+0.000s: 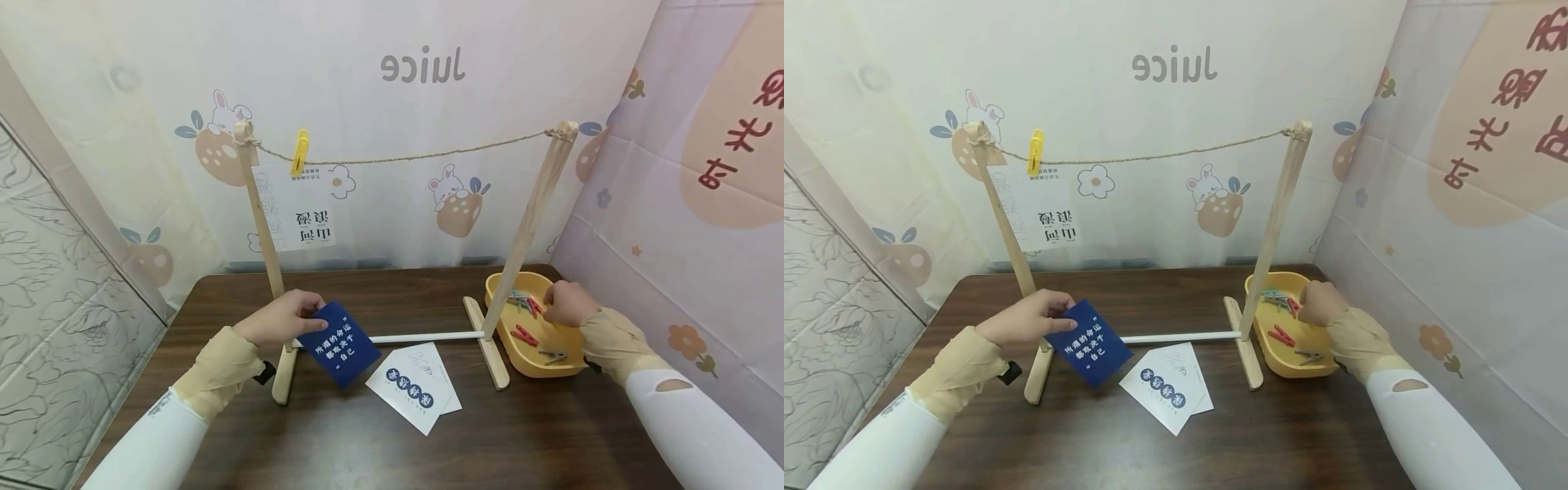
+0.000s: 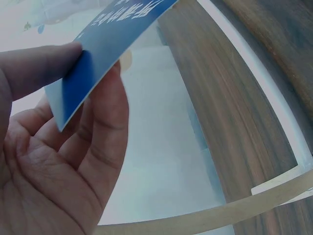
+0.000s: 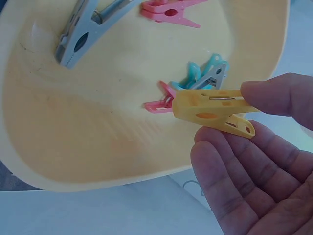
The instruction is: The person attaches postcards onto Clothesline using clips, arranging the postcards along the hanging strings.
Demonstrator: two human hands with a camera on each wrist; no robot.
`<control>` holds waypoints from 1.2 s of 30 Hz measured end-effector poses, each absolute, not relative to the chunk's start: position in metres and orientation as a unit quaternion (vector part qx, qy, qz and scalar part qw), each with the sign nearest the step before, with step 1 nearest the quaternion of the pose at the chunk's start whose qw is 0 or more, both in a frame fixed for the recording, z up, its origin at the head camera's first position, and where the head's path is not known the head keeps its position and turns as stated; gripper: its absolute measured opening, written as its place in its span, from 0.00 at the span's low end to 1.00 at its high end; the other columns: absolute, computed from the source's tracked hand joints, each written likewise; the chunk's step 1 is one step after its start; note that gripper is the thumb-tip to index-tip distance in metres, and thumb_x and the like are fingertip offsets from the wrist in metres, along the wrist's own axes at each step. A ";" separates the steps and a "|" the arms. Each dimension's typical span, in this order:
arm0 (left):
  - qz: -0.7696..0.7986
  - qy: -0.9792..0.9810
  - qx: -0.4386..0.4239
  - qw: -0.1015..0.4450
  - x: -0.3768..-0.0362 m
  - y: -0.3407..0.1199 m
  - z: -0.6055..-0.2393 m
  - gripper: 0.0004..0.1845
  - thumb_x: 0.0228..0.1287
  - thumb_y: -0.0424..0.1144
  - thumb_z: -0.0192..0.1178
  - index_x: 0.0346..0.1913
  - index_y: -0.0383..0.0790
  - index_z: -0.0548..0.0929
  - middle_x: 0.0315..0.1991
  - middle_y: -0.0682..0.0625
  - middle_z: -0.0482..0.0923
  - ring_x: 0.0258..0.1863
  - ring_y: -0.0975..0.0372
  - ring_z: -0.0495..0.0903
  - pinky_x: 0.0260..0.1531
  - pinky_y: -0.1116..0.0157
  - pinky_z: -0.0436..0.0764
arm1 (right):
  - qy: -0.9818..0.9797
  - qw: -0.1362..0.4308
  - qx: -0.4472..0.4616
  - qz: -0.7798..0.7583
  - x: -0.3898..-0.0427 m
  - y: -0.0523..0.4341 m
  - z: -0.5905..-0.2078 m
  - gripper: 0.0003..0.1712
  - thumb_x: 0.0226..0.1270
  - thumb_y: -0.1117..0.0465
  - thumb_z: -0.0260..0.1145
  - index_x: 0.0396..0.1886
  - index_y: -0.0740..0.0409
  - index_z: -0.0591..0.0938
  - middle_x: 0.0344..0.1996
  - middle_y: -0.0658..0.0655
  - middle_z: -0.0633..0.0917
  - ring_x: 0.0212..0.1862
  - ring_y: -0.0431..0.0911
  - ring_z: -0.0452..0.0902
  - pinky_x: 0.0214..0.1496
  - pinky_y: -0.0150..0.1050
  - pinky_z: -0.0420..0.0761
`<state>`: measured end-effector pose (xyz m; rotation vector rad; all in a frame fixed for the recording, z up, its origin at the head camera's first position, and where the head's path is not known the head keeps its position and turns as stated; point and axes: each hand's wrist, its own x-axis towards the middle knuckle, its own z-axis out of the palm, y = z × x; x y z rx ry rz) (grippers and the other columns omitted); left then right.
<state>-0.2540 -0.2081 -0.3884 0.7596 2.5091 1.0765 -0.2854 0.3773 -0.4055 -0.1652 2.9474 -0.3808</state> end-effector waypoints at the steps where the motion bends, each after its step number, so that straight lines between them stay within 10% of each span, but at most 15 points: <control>1: 0.382 0.875 0.260 0.148 -0.254 -0.208 -0.388 0.04 0.77 0.34 0.66 0.43 0.37 0.84 0.39 0.47 0.89 0.38 0.61 0.87 0.41 0.63 0.87 | 0.987 0.077 -0.056 -0.128 -0.285 0.377 -0.405 0.18 0.57 0.66 0.75 0.45 0.74 0.87 0.38 0.68 0.89 0.35 0.53 0.83 0.36 0.48 0.84; 17: 0.381 0.884 0.255 0.088 -0.248 -0.205 -0.378 0.05 0.79 0.36 0.64 0.48 0.39 0.86 0.38 0.49 0.86 0.38 0.58 0.81 0.42 0.59 0.83 | 0.986 0.036 -0.067 -0.148 -0.274 0.372 -0.376 0.24 0.60 0.65 0.76 0.51 0.79 0.85 0.39 0.71 0.89 0.42 0.61 0.85 0.46 0.58 0.85; 36: 0.393 0.887 0.243 0.007 -0.238 -0.201 -0.356 0.05 0.76 0.39 0.69 0.40 0.41 0.89 0.36 0.49 0.89 0.34 0.60 0.84 0.41 0.61 0.87 | 0.977 -0.022 -0.075 -0.198 -0.268 0.362 -0.338 0.22 0.64 0.66 0.76 0.52 0.79 0.84 0.39 0.71 0.89 0.42 0.60 0.86 0.38 0.43 0.82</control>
